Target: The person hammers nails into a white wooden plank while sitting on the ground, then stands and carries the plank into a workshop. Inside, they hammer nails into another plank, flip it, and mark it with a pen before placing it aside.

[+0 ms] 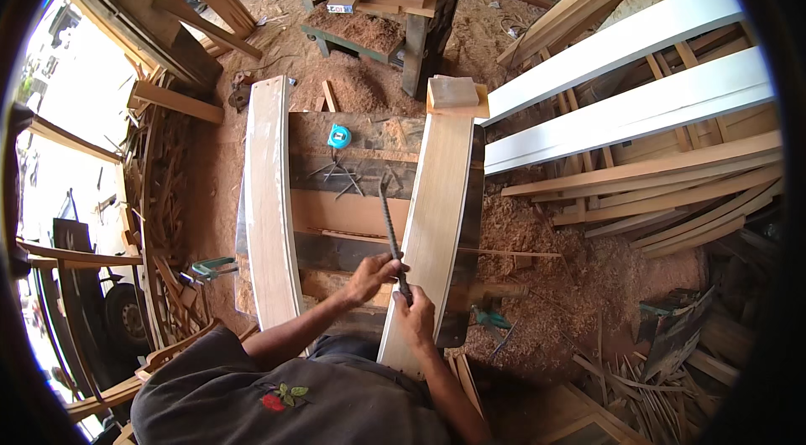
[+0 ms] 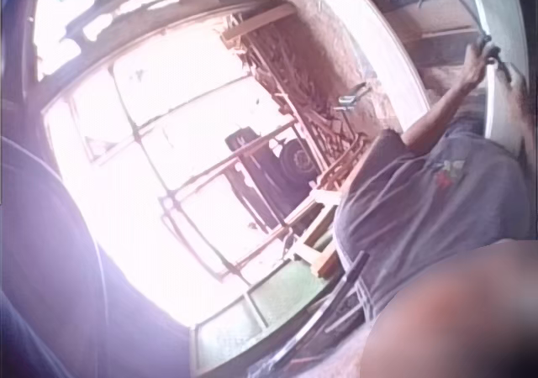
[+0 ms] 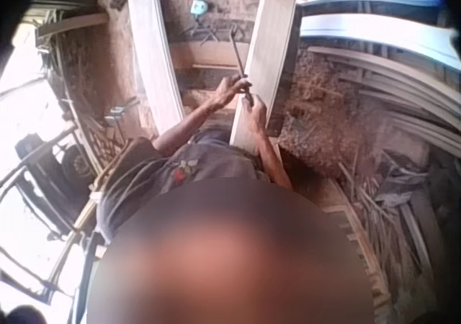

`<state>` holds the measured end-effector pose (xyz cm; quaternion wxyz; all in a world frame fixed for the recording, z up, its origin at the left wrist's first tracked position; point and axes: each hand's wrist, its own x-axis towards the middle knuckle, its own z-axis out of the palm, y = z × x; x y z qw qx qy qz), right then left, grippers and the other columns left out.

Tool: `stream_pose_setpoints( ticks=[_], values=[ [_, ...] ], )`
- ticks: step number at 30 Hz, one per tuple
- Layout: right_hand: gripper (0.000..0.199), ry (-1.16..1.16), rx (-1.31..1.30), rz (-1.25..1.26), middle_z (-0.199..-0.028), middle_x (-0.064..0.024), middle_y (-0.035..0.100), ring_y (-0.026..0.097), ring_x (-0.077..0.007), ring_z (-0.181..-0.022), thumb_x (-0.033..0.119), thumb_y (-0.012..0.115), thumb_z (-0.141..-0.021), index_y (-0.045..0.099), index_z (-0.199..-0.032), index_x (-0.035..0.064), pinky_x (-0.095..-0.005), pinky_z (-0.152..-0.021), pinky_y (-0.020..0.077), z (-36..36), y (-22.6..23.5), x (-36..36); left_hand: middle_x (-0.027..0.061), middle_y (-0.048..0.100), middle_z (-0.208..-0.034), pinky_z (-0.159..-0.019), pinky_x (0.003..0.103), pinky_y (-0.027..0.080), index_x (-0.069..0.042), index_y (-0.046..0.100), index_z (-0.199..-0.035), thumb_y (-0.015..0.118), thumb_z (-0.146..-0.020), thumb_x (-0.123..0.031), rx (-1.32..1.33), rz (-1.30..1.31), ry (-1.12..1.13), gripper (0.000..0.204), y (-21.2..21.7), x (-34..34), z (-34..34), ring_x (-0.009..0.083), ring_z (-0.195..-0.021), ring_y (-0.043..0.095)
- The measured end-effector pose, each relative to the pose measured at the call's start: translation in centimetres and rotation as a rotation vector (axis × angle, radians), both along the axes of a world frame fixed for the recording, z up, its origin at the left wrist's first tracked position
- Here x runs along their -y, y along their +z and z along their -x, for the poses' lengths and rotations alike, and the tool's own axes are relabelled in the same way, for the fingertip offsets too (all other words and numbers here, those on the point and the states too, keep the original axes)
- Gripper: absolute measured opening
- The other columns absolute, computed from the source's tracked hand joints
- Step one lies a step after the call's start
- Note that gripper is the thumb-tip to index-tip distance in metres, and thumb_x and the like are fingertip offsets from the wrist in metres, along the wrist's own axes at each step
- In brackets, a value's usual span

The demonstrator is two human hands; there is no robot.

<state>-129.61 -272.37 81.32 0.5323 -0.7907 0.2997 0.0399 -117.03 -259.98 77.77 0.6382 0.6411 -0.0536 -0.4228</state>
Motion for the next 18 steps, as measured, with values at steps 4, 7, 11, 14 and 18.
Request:
stream_pose_setpoints(
  ticks=[4, 7, 11, 14, 18],
  values=[
    [0.037, 0.044, 0.202, -0.010, -0.097, -0.0224, 0.075, 0.075, -0.0355, -0.087, 0.023, 0.075, -0.099, 0.067, -0.121, -0.0055, -0.0446, -0.078, 0.0572, 0.4, 1.2, -2.6, 0.0081, 0.071, -0.088, -0.071, 0.033, 0.057, 0.003, 0.064, -0.108, 0.057, -0.108, -0.021, -0.037, -0.069, 0.284, 0.025, 1.6, 0.5, 3.4, 0.0153, -0.077, 0.067],
    [0.046, 0.219, -0.017, -0.039, -0.090, -0.0185, 0.074, 0.073, -0.0290, -0.079, 0.027, 0.078, -0.097, 0.066, -0.126, -0.0072, -0.0408, -0.075, 0.0573, 1.9, 2.5, -2.5, 0.0072, 0.067, -0.078, -0.064, 0.032, 0.053, 0.003, 0.064, -0.101, 0.060, -0.104, -0.022, 0.033, -0.193, 0.329, 0.025, 0.8, -0.5, 2.5, 0.0143, -0.070, 0.064],
    [0.054, 0.297, 0.035, -0.074, -0.084, -0.0156, 0.072, 0.070, -0.0220, -0.078, 0.032, 0.078, -0.097, 0.065, -0.133, -0.0059, -0.0359, -0.074, 0.0568, 5.7, 3.1, -1.4, 0.0045, 0.064, -0.070, -0.054, 0.033, 0.048, 0.001, 0.065, -0.089, 0.064, -0.102, -0.024, 0.199, -0.334, 0.353, 0.028, -1.8, -2.2, -0.4, 0.0125, -0.061, 0.059],
    [0.051, 0.297, -0.038, -0.025, -0.084, -0.0162, 0.072, 0.070, -0.0219, -0.078, 0.032, 0.078, -0.097, 0.068, -0.130, -0.0064, -0.0354, -0.074, 0.0566, 9.4, 2.6, 0.2, 0.0018, 0.061, -0.066, -0.054, 0.033, 0.048, 0.000, 0.067, -0.084, 0.075, -0.094, -0.027, 0.301, -0.422, 0.237, 0.029, -3.6, -3.5, -3.1, 0.0115, -0.060, 0.058],
    [0.046, 0.224, -0.082, -0.011, -0.080, -0.0161, 0.073, 0.070, -0.0210, -0.073, 0.029, 0.078, -0.097, 0.070, -0.125, -0.0062, -0.0355, -0.070, 0.0562, 14.0, 1.3, 2.2, 0.0189, 0.075, -0.077, -0.072, 0.046, 0.057, 0.004, 0.073, -0.088, 0.075, -0.086, -0.031, 0.443, -0.506, 0.209, 0.035, -5.2, -2.6, -7.4, 0.0313, -0.073, 0.074]
  ],
)
